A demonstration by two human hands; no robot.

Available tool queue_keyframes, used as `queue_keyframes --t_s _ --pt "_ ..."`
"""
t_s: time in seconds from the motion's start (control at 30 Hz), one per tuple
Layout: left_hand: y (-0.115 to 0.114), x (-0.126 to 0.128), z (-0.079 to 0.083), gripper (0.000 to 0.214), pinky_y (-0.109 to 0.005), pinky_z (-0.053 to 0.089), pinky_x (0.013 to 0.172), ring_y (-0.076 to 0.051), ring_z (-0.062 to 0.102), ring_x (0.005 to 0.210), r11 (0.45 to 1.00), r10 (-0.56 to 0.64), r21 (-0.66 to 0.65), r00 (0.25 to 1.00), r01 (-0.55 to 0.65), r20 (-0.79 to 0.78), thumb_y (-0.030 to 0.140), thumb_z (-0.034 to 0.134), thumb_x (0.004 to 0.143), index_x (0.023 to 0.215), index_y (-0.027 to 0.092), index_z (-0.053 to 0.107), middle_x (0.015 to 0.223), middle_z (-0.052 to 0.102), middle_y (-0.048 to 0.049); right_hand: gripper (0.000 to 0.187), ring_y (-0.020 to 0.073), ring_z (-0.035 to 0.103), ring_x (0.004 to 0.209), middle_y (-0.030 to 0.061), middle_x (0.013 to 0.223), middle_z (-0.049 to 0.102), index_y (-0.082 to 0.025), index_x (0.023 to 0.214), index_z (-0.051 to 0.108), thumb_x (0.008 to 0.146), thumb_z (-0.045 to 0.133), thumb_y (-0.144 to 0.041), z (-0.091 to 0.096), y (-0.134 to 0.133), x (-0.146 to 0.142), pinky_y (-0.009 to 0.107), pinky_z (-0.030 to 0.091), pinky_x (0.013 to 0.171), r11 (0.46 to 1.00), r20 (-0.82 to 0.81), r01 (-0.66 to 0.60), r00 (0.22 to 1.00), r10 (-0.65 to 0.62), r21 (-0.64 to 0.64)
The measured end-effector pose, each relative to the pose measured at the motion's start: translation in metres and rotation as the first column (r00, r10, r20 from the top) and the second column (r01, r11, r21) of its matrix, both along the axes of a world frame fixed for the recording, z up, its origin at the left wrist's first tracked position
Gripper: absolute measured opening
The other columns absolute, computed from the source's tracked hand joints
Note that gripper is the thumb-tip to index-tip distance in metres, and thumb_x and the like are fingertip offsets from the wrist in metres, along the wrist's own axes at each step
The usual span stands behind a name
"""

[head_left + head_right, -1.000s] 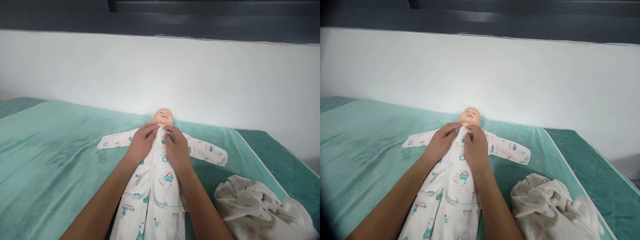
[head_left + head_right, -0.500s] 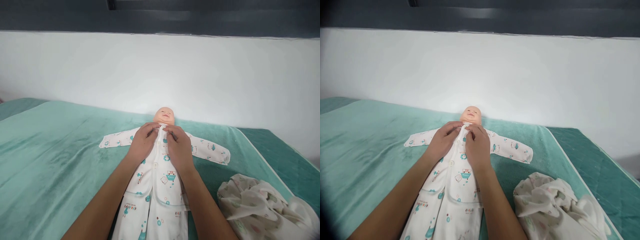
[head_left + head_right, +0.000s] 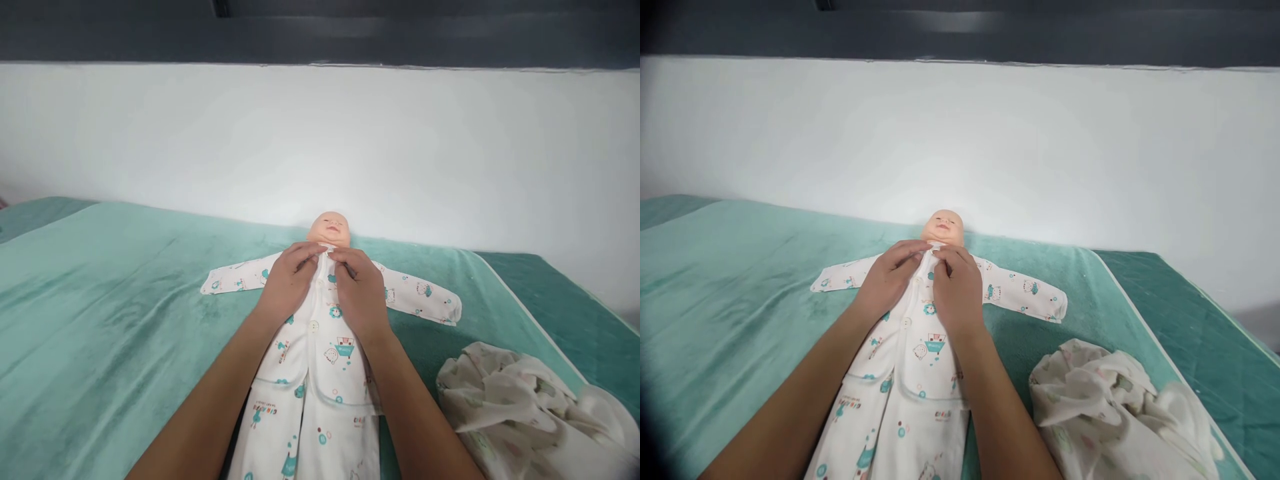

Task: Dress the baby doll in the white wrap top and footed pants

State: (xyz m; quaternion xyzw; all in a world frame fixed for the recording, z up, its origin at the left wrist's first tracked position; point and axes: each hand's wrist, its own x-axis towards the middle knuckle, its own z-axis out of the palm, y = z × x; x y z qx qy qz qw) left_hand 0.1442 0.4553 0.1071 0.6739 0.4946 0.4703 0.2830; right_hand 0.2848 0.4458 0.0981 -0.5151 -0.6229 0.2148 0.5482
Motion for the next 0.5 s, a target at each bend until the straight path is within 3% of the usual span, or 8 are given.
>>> queue_keyframes --t_s 0.17,0.3,0.5 --pt "0.0005 -0.0001 0.0003 0.038 -0.039 0.041 0.116 -0.019 0.057 0.130 1.000 -0.022 0.022 0.998 0.023 -0.060 0.022 0.041 0.096 0.114 0.029 0.074 0.132 0.068 -0.0009 0.026 0.0240 0.064 0.113 0.0055 0.113 0.073 -0.024 0.100 0.068 0.086 0.047 -0.020 0.0005 -0.0004 0.0002 0.044 0.049 0.102 0.998 0.008 0.028 1.000 -0.027 -0.048" --pt "0.0009 -0.0005 -0.0013 0.039 -0.040 0.039 0.118 -0.019 0.056 0.132 0.999 -0.027 0.032 0.996 0.030 -0.083 0.022 0.040 0.096 0.115 0.030 0.073 0.133 0.067 -0.0009 0.037 0.0273 0.056 0.125 0.0072 0.128 0.069 -0.024 0.120 0.065 0.090 0.044 -0.024 0.0018 0.0002 0.0010 0.050 0.042 0.109 0.996 0.138 0.013 0.990 -0.001 -0.083" --pt "0.0011 -0.0001 -0.0039 0.033 -0.041 0.041 0.115 -0.020 0.057 0.129 0.999 0.011 0.031 0.997 -0.008 -0.075 0.024 0.043 0.096 0.109 0.028 0.073 0.132 0.067 -0.0026 0.043 0.0287 0.050 0.134 0.0086 0.140 0.063 -0.022 0.128 0.063 0.093 0.039 -0.026 0.0029 0.0010 0.0014 0.054 0.035 0.114 0.990 0.226 -0.018 0.973 0.050 -0.143"
